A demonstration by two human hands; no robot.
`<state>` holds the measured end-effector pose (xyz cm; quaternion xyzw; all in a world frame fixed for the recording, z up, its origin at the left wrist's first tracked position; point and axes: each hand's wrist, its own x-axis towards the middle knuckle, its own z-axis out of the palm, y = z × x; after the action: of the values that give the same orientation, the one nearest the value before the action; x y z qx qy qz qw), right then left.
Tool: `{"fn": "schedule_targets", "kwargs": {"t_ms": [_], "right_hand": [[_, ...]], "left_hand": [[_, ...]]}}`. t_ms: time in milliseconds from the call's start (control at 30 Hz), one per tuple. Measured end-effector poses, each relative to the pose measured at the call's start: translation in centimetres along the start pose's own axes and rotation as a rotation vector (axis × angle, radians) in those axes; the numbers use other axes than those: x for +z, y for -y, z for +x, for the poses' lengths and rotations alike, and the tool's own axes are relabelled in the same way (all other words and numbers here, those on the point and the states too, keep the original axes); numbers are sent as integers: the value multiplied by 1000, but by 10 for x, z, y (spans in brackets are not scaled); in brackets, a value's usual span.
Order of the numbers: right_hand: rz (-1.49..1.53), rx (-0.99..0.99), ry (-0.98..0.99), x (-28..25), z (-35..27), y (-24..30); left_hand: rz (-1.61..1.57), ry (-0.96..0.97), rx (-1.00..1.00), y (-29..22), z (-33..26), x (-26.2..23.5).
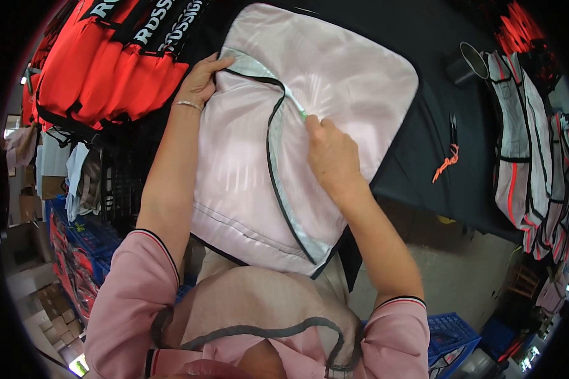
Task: Inspecting and preparing backpacks for packaging by checking seams, removing loose threads with snips, and cleaning surfaces with a brush.
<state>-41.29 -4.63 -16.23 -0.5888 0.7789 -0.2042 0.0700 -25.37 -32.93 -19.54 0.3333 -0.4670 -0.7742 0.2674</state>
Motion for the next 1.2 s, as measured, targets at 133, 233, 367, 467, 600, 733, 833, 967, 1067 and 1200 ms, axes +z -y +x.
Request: {"fn": "schedule_targets", "kwargs": {"t_ms": [133,233,367,467,600,733,833,967,1067,1200], "right_hand": [[52,19,14,-5,-44,28],[4,57,24,-6,-54,36],[-39,28,11,-6,-63,42],[-74,8,16,-12,-66,50],[-100,-27,-82,-9,-40,48],[-121,-18,-49,-4,-58,55],[-101,-50,78,-16,-129,64],[-134,-11,144,-33,-141,62],[-135,-2,64,-31,-128,54],[-118,-67,187,-43,-174,29]], "left_hand": [[-32,-115,193,16,-34,-4],[1015,-512,1159,11,-66,38],[1717,-179,1189,23,-106,86],[1553,-90,1161,33,-107,78],[1422,-76,1107,37,-95,80],[1398,-126,1139,36,-92,75],[1312,-159,1193,38,-88,67],[1306,-164,1209,39,-87,60],[1338,-147,1258,28,-98,75],[1397,151,1242,40,-144,90]]}}
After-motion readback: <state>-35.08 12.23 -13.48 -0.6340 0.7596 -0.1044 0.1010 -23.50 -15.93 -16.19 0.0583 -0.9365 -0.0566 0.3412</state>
